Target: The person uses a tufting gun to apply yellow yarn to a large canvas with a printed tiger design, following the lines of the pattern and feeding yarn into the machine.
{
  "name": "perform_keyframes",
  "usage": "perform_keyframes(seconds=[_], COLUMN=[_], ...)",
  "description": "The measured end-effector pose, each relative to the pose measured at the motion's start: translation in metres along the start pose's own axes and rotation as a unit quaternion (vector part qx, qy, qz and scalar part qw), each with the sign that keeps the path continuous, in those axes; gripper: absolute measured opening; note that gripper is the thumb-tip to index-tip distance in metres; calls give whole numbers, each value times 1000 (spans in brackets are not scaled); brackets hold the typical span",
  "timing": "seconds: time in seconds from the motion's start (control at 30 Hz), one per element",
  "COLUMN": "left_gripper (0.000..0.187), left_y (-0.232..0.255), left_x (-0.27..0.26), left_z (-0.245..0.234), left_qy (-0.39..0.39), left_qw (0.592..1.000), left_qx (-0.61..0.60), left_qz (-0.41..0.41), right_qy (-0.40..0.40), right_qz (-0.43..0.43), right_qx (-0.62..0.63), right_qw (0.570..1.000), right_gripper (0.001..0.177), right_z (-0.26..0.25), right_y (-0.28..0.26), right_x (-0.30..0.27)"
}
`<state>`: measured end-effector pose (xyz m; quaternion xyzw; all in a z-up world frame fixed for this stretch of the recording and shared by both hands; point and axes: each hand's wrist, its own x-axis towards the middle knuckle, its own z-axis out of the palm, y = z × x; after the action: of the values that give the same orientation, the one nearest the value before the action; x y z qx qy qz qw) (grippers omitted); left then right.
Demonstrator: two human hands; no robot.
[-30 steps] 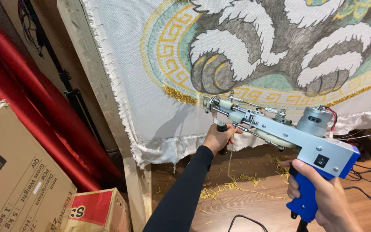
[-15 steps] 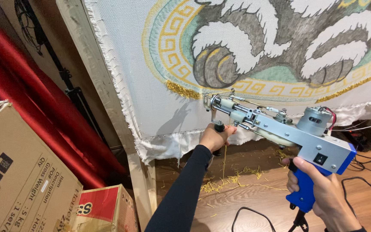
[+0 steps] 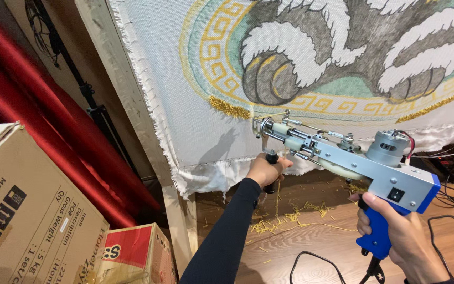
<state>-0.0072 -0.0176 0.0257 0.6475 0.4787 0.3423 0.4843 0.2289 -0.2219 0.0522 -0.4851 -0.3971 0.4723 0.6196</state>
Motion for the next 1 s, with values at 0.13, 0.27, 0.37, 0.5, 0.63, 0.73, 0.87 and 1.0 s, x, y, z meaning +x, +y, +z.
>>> perform_keyframes(seconds=[0.13,0.27,0.37,0.5,0.63,0.73,0.87,1.0], left_gripper=[31,33,31,32,34,39,45,46], left_y=[7,10,2,-10,-10,-10,-16,-25], left_x=[-6,-8,-4,2,5,8,18,32], left_z=[1,1,0,0,-4,-6,-9,-10], left_qy=[-16,-27,-33,-34,-32,-20,2,6], left_qw=[996,991,990,989,989,990,991,988], left_qx=[-84,-128,-133,-146,-144,-139,-133,-149], left_qz=[3,-3,15,22,17,17,9,30], right_qy=[18,32,33,44,62,61,68,67], right_qz=[5,17,20,20,38,42,35,40], right_qx=[-6,-22,-17,-31,-29,-15,-15,-4], right_qw=[1000,999,999,998,997,997,997,997], right_gripper=[35,35,35,35,35,34,33,33], right_z=[5,11,17,26,35,40,47,51], right_y=[-3,-11,-13,-15,-16,-16,-11,-9], right_x=[-3,-5,-6,-8,-9,-7,-2,3])
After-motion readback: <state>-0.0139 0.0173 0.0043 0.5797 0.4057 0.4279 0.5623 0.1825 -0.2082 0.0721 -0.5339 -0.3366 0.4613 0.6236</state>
